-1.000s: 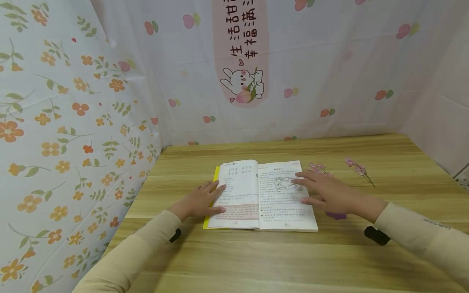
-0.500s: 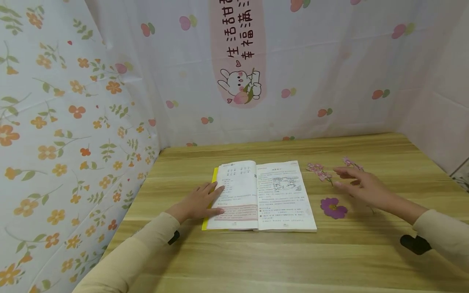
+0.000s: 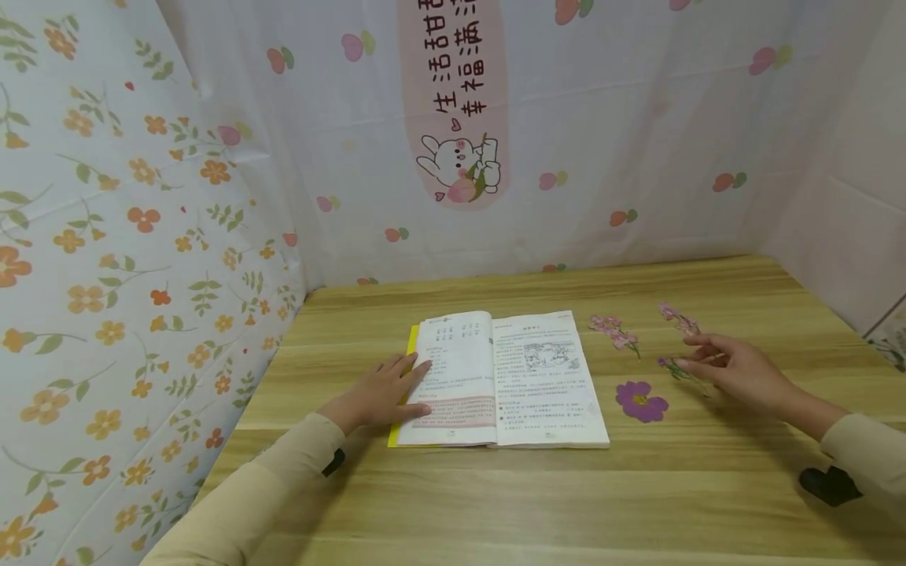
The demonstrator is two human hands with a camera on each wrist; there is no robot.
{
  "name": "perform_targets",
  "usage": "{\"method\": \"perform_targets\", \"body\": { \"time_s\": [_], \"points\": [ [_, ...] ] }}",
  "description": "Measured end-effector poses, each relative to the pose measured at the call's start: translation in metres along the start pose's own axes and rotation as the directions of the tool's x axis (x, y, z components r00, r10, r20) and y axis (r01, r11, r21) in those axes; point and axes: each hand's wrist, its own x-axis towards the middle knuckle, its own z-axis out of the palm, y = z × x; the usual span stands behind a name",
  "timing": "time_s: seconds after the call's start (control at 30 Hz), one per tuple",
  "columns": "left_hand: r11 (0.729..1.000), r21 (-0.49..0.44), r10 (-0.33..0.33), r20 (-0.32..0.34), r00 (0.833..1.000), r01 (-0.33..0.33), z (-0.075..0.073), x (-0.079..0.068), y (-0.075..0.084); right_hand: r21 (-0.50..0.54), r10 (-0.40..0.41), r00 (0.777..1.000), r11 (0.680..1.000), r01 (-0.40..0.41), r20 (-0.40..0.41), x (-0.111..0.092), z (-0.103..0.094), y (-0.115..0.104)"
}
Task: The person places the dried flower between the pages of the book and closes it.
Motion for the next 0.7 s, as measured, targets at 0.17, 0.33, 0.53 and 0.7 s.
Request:
{"method": "perform_targets", "body": {
  "time_s": [0.17,0.33,0.53,0.7],
  "points": [
    [1.0,-0.001,-0.014,0.016,1.0,0.014,-0.002,-0.001,0.002,-0.024,0.027,1.0,0.999,-0.026,0.001,0.001,0.004,0.008],
    [1.0,0.015,-0.022,0.024,0.999,0.021,-0.002,0.0,0.003,-0.039,0.024,1.0,0.999,-0.024,0.008,0.003,0.005,0.012],
    [0.999,0.009,-0.039,0.045,0.998,0.038,-0.004,0.0,0.004,-0.043,0.004,1.0,0.999,-0.005,-0.011,0.004,0.009,0.017],
    [0.999,0.003,-0.043,0.043,0.998,0.043,-0.004,-0.001,0.004,-0.048,0.004,1.0,0.999,-0.004,-0.02,0.006,0.012,0.019]
  ]
}}
